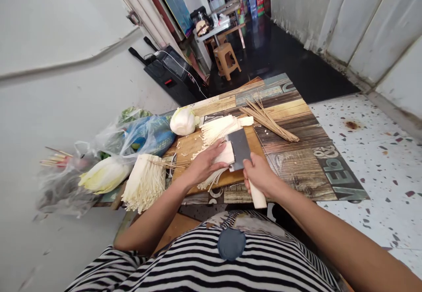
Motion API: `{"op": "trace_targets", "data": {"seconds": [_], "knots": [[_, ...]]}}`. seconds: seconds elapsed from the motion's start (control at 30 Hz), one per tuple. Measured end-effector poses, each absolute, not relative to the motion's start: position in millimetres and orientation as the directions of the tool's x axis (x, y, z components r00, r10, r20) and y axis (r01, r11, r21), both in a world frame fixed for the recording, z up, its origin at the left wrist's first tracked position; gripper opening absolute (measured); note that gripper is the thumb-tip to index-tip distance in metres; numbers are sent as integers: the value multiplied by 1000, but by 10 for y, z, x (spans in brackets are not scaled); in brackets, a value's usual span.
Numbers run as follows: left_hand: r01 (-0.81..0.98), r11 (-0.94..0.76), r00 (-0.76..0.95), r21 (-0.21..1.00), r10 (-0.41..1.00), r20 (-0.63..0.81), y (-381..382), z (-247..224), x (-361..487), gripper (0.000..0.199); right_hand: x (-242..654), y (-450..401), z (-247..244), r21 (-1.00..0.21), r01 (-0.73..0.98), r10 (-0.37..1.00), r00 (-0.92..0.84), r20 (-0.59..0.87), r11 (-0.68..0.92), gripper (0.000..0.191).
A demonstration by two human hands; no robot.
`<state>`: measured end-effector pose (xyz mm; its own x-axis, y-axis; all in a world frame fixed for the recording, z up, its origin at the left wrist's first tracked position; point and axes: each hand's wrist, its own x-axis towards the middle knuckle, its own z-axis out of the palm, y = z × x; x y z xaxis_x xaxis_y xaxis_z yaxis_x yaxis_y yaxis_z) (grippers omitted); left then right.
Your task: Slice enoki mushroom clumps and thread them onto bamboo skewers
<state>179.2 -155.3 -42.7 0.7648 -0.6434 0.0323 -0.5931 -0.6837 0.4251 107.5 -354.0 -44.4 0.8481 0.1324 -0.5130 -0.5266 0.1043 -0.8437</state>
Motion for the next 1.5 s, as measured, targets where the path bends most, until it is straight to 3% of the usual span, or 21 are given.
{"op": "trace_targets", "data": {"seconds": [0.43,0.73,1.2,1.37,1.5], "knots": [[-613,-682,759,399,-648,60,-1545,-450,1786,65,1021,-3380,-375,-843,-533,110,844,-525,74,17],[-619,-744,769,250,-639,1,-1581,-330,1748,61,1027,-3298,-397,-841,-536,104,843,-528,74,19],[-643,-695,749,323,-659,74,-1568,-412,1665,52,936,-3049,-398,-851,-520,132,851,-509,73,9],[-641,-708,754,295,-652,75,-1587,-327,1551,57,1015,-3033,-211,-868,-495,145,861,-487,24,7],[-655,-717,755,237,-628,189,-1604,-43,1503,65,1047,-3113,146,-926,-377,141,915,-377,-24,11]]}}
